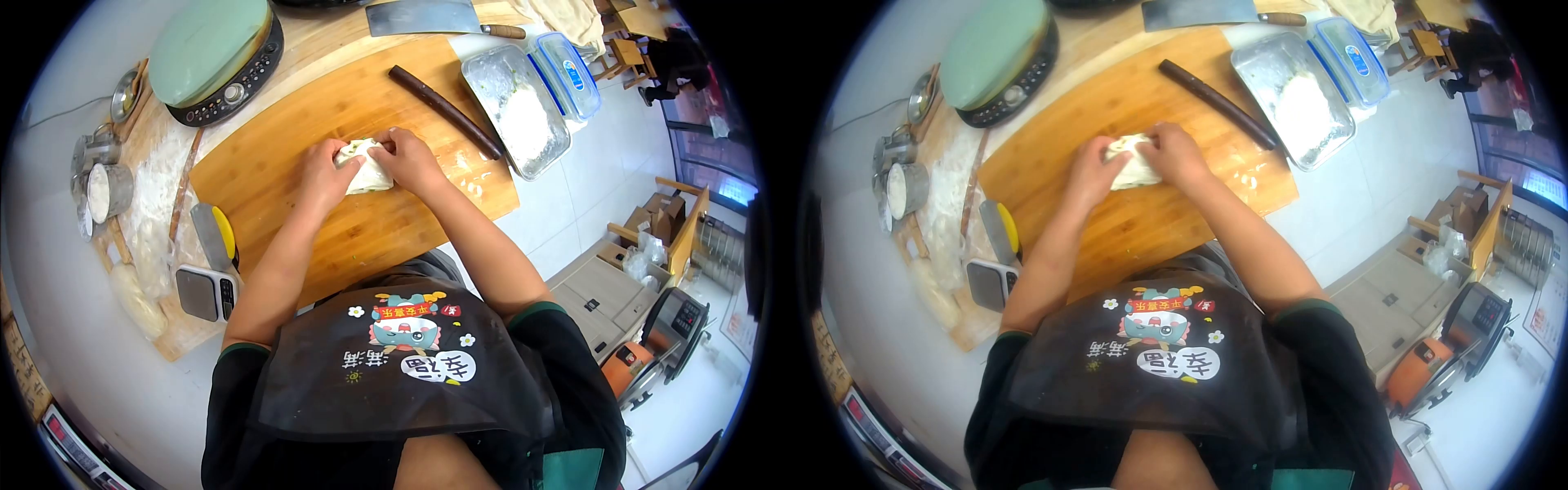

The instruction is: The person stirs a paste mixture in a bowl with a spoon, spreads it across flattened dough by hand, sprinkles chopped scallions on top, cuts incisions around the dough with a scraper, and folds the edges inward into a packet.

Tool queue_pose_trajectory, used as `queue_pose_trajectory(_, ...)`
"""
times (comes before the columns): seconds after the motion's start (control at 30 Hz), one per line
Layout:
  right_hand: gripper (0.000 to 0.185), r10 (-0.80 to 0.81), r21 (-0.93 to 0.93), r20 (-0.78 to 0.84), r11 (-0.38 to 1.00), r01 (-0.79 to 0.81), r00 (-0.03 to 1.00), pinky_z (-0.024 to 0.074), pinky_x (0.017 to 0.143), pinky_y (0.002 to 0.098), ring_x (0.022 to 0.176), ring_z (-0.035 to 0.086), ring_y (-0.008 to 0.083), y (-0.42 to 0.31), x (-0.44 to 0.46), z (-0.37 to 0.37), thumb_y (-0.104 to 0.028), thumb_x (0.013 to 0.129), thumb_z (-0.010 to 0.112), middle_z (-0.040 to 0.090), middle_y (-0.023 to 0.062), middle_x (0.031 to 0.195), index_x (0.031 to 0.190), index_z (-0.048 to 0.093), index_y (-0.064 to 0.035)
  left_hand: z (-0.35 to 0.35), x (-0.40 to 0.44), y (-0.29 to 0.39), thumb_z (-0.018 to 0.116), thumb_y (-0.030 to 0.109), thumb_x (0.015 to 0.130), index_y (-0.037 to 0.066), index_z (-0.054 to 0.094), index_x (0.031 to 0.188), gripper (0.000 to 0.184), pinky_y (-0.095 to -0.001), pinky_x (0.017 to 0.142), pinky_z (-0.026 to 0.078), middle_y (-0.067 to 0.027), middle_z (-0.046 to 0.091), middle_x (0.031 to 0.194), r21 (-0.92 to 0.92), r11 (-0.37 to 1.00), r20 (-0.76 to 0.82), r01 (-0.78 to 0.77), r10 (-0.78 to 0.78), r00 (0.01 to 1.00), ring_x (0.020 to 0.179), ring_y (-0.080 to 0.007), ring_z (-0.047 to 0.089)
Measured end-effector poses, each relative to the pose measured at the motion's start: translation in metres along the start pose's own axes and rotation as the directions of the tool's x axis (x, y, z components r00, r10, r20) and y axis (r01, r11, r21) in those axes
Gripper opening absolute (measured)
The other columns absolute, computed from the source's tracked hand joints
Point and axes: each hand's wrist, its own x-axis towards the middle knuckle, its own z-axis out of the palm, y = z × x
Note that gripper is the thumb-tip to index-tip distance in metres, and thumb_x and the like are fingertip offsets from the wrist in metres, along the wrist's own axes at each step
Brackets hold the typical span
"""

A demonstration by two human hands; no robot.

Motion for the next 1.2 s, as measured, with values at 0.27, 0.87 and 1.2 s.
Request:
queue_pose_trajectory(0.27, 0.038, -0.093, 0.185, 0.120, 0.980, 0.070, 0.988, 0.0520, 0.076, 0.0305, 0.086, 0.062, 0.0180, 0.012, 0.008, -0.006, -0.015, 0.085, 0.074, 0.065, 0.0102, 0.099, 0.116, 0.061, 0.0024, 0.005, -0.018, 0.006, 0.063, -0.003, 0.086, 0.000, 0.054, 0.113, 0.028, -0.0315, 0.096, 0.046, -0.0122, 0.061, 0.116, -0.693, 0.719, 0.101, 0.052, 0.025, 0.995, 0.107, -0.0169, 0.057)
queue_pose_trajectory(0.87, 0.039, -0.503, -0.266, 0.029, 0.829, 0.492, 0.864, 0.0503, 0.085, 0.0380, 0.098, 0.061, 0.0334, -0.010, -0.030, -0.007, -0.019, 0.088, 0.070, 0.058, 0.0208, 0.116, 0.119, 0.059, 0.0017, 0.000, -0.041, -0.007, 0.054, 0.004, 0.092, 0.004, 0.028, 0.151, 0.065, -0.0421, 0.117, 0.024, -0.0210, 0.036, 0.152, -0.549, 0.823, 0.102, -0.149, 0.243, 0.965, 0.143, -0.0350, 0.031)
queue_pose_trajectory(1.2, 0.052, -0.693, -0.114, 0.312, 0.652, 0.750, 0.650, 0.0403, 0.105, 0.0476, 0.125, 0.050, 0.0363, -0.009, -0.076, -0.005, -0.018, 0.087, 0.069, 0.052, 0.0193, 0.132, 0.134, 0.049, -0.0059, -0.012, -0.099, 0.002, 0.057, -0.002, 0.082, 0.006, 0.020, 0.154, 0.083, -0.0444, 0.116, 0.028, -0.0191, 0.032, 0.152, -0.171, 0.921, 0.114, -0.350, 0.371, 0.921, 0.142, -0.0365, 0.032)
